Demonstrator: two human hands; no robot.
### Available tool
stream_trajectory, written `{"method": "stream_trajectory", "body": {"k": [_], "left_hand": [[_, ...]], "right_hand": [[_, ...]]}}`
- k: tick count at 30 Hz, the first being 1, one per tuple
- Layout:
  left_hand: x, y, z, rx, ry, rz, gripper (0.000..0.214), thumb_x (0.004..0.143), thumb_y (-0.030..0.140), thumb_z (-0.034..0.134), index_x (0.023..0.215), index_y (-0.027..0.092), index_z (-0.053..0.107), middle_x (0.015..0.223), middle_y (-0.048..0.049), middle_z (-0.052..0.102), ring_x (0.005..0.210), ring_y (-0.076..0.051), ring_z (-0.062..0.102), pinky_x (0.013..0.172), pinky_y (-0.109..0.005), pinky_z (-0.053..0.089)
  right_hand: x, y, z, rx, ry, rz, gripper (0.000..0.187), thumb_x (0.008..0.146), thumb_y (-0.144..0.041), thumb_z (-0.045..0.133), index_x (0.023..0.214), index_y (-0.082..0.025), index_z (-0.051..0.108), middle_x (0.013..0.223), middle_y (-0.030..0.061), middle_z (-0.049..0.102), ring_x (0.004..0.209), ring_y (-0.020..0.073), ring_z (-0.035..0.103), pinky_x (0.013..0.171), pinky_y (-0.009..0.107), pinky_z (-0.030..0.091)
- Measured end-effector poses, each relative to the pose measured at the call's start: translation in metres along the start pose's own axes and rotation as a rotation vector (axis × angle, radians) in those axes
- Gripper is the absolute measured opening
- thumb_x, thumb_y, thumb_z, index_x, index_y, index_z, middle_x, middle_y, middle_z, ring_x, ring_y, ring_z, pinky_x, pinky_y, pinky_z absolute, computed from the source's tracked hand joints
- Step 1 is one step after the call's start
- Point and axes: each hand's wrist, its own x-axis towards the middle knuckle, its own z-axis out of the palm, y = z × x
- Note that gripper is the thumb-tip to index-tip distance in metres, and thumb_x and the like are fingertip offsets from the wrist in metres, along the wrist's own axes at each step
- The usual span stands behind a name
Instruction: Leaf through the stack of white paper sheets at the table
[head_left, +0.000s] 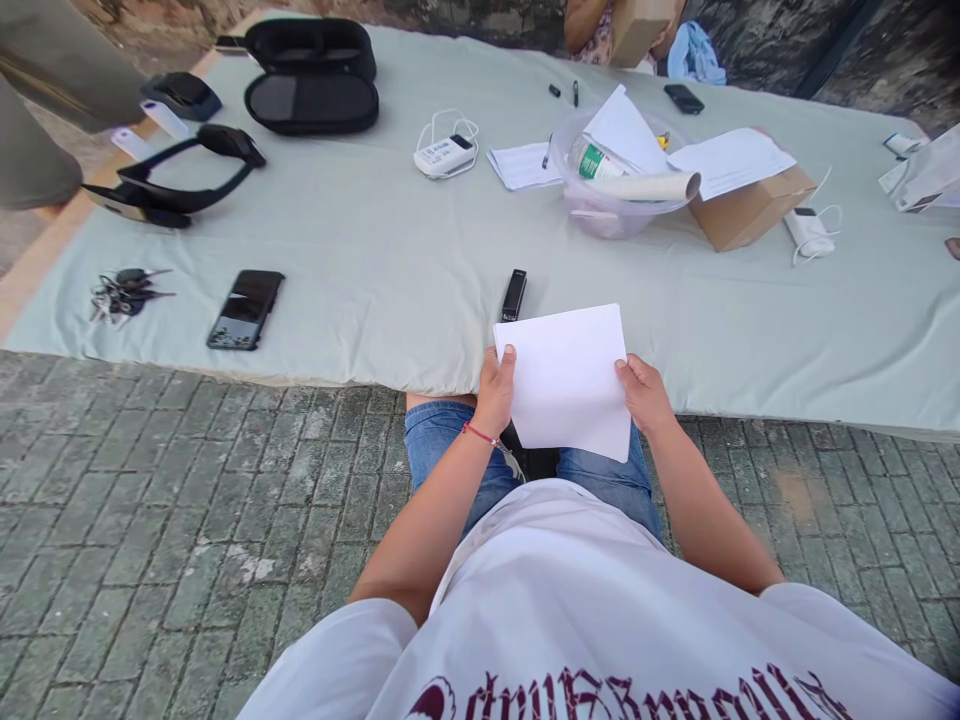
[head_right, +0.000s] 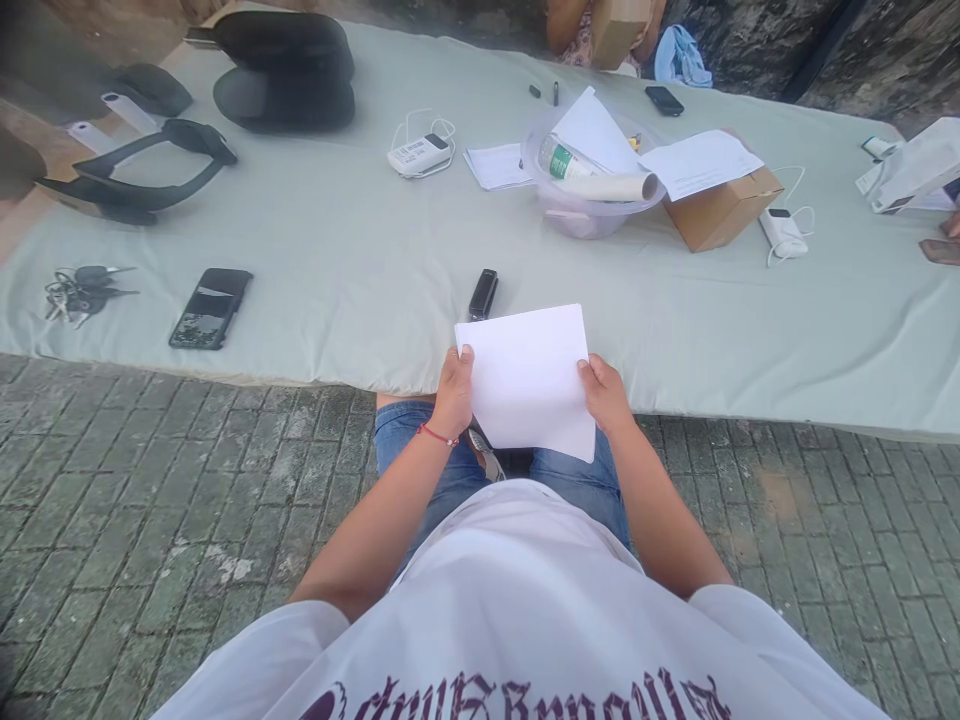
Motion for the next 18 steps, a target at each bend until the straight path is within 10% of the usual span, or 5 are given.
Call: {"method": "stream_trajectory", "body": {"k": [10,18], "left_hand": [[-0.022,0.031,0.008,0.041,-0.052,0.121,0.046,0.095,0.058,0.044,0.109,0.018,0.061,0.107,-0.0088,0.068,0.103,-0.02,0.062,0.092,-0.031,0.05],[-0.03,0.03,0.012,-0.402,-0.021,-0.111,0.039,0.087,0.049,0.064,0.114,0.022,0.064,0.123,-0.006,0.067,0.124,-0.021,0.056,0.108,-0.034,0.043]], "right_hand": [[-0.028,-0.025,-0.032,-0.056,0.044,-0.17,0.037,0.093,-0.057,0.049,0.075,-0.024,0.049,0.063,-0.0032,0.041,0.061,0.0151,0.038,0.056,0.028,0.031],[-0.043,-0.019,-0.051,0.043,-0.17,-0.027,0.041,0.086,-0.059,0.058,0.107,-0.025,0.067,0.098,0.0023,0.071,0.087,0.024,0.061,0.072,0.034,0.05]]}}
